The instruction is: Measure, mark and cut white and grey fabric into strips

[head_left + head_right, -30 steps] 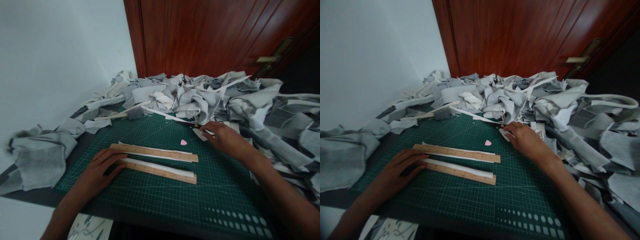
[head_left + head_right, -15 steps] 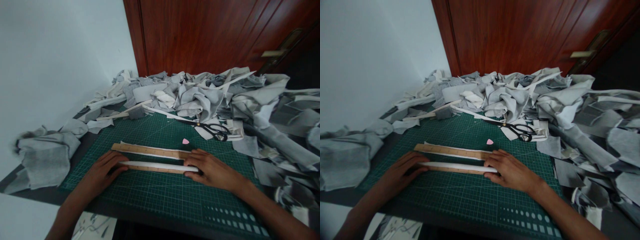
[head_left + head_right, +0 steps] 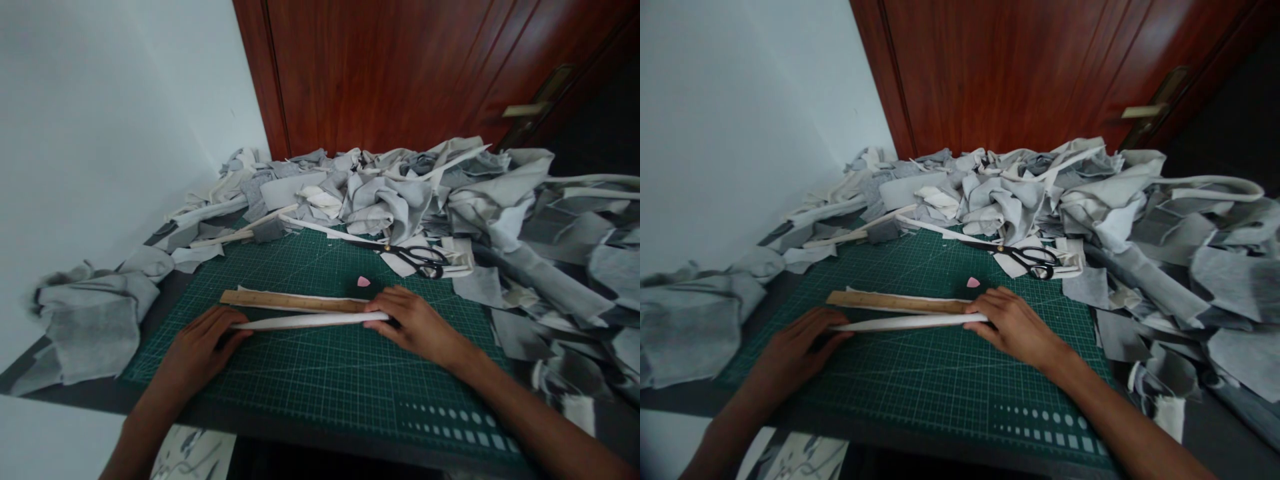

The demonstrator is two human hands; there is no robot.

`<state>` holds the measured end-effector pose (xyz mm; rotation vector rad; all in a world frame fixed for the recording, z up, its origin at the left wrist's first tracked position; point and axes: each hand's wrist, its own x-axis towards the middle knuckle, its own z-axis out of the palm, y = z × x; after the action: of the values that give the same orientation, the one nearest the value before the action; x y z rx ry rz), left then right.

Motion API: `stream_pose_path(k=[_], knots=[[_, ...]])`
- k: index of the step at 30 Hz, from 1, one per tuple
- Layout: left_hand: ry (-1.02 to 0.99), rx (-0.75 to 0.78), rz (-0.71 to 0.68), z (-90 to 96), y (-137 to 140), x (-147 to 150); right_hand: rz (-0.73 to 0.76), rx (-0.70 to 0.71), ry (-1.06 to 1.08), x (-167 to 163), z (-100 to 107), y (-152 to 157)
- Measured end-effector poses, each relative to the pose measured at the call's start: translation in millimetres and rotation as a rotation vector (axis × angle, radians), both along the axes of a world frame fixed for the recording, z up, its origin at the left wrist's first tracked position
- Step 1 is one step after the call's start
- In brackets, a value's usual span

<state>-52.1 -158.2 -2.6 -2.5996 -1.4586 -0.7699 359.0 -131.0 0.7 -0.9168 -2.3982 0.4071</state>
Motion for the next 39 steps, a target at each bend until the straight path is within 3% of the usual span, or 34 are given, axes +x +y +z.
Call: stream_pose_path(k=[5,19,25,32,39], knots=[[-0.026,-0.025,-0.011,-0.3,1,-1,-0.034,0.027,-0.012,1,-2,2],[0.064,0.117,-0.046,1.7,-3,4,-0.009,-0.142,-0.124,1,0,1],[0.055,0.163,-0.068,3.8,-7,6,0.005,-0.186,-0.032,10,1,2],[0.070,-0.010,-0.027,-2.4,-11,0,0.087,-0.486,0.215,14,17,2],[0.037,0.004,-0.047,-1.4,-7,-3,-0.055,-0.761,0.568,24,19,6]])
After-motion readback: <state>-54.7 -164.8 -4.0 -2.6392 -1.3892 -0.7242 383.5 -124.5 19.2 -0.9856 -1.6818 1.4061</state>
